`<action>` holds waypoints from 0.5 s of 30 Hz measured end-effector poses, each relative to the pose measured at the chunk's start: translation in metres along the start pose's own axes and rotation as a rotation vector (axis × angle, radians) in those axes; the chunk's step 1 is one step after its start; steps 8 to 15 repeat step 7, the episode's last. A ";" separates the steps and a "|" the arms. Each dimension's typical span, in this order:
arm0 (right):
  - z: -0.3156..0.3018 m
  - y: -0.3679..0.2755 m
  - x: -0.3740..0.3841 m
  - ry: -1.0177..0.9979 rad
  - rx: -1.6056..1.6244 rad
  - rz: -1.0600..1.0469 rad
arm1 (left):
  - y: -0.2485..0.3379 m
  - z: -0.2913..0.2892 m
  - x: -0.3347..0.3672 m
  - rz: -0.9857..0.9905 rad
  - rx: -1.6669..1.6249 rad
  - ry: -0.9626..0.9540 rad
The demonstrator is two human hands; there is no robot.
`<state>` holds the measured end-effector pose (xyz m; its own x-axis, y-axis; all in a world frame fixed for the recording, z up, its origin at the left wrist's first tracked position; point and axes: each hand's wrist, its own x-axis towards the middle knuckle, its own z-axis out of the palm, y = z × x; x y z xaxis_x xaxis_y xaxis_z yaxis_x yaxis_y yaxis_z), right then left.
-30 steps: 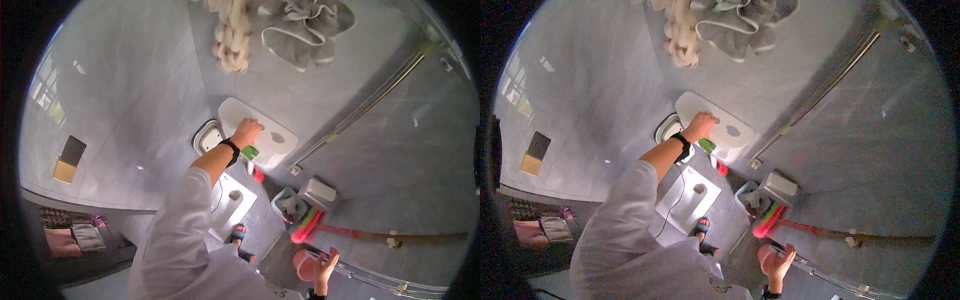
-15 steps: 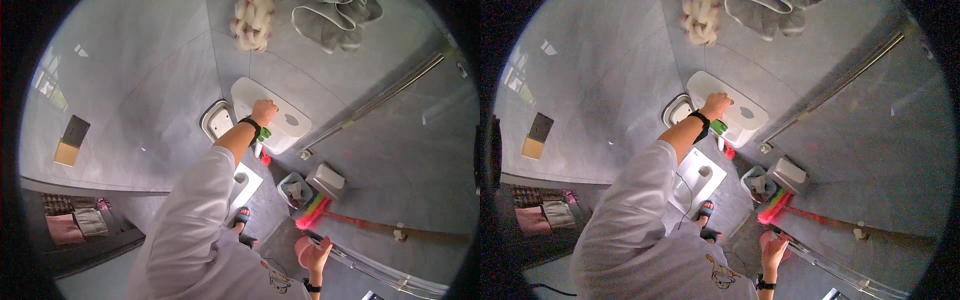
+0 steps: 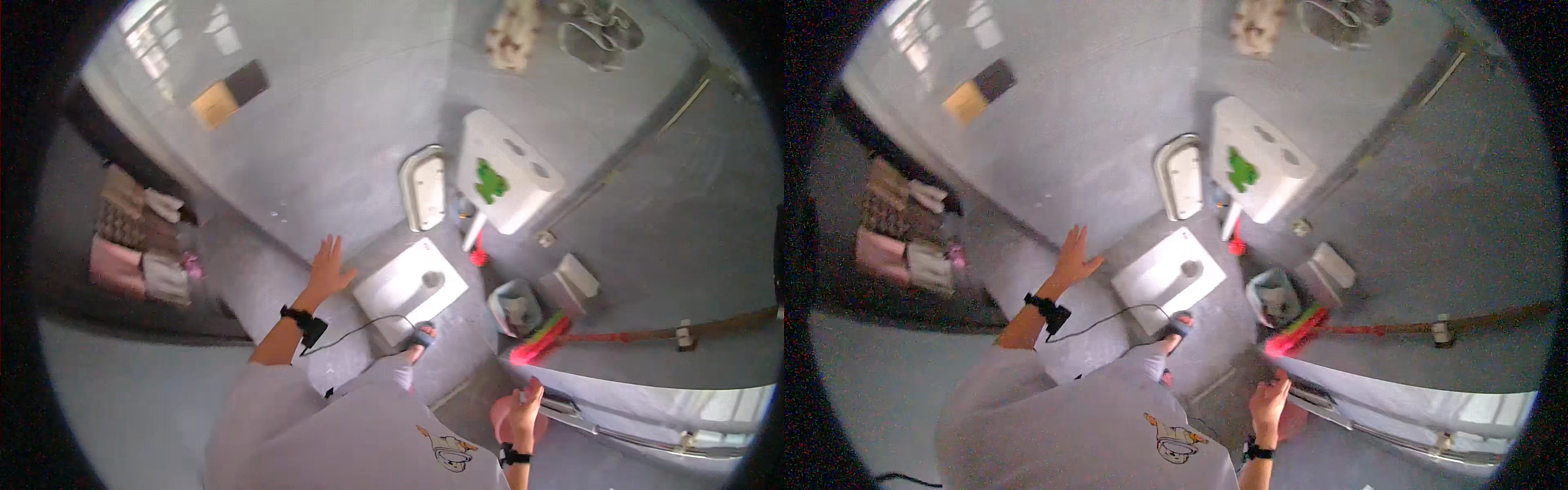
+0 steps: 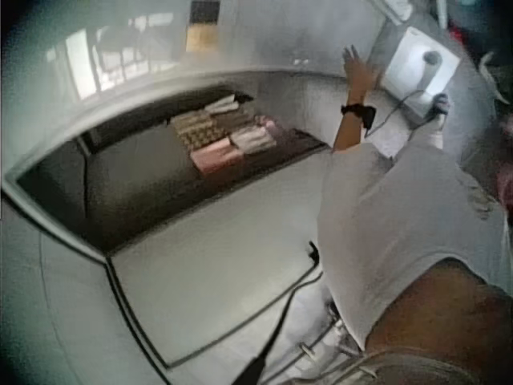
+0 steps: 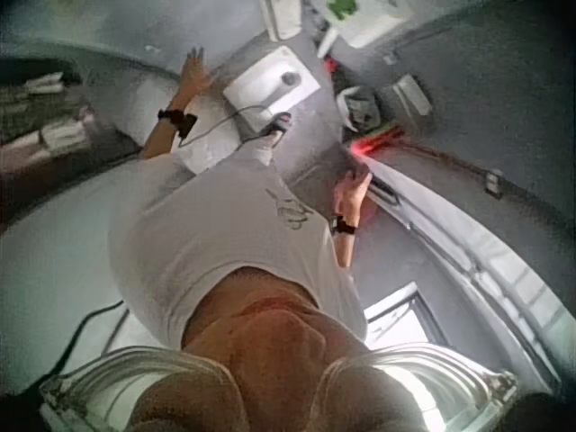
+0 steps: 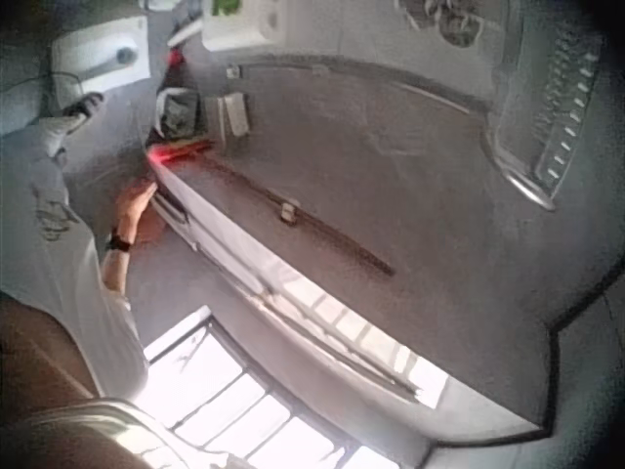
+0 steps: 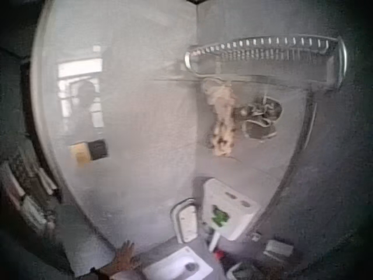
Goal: Cleaning a squat toilet and the surrounding floor area using a mop and a water spray hose.
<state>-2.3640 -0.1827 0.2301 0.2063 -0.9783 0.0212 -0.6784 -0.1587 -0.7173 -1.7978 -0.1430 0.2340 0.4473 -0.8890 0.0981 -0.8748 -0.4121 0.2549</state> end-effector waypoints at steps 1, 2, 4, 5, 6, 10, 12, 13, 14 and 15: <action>0.009 -0.002 -0.001 -0.065 0.024 0.034 | -0.016 -0.008 -0.034 -0.021 0.029 0.007; 0.018 0.009 -0.002 -0.021 -0.034 -0.111 | -0.029 -0.015 -0.067 -0.070 0.005 0.008; 0.038 0.004 -0.014 -0.038 -0.072 -0.266 | -0.069 -0.029 -0.148 -0.121 0.001 -0.023; 0.045 -0.008 -0.006 -0.089 -0.053 -0.307 | -0.091 -0.033 -0.185 -0.206 0.018 -0.022; 0.055 -0.023 -0.011 -0.188 0.013 -0.222 | -0.114 -0.038 -0.215 -0.286 0.029 -0.022; 0.067 -0.038 -0.022 -0.287 0.068 -0.137 | -0.126 -0.046 -0.239 -0.418 0.036 -0.111; 0.067 -0.038 -0.022 -0.287 0.068 -0.137 | -0.126 -0.046 -0.239 -0.418 0.036 -0.111; 0.067 -0.038 -0.022 -0.287 0.068 -0.137 | -0.126 -0.046 -0.239 -0.418 0.036 -0.111; 0.067 -0.038 -0.022 -0.287 0.068 -0.137 | -0.126 -0.046 -0.239 -0.418 0.036 -0.111; 0.067 -0.038 -0.022 -0.287 0.068 -0.137 | -0.126 -0.046 -0.239 -0.418 0.036 -0.111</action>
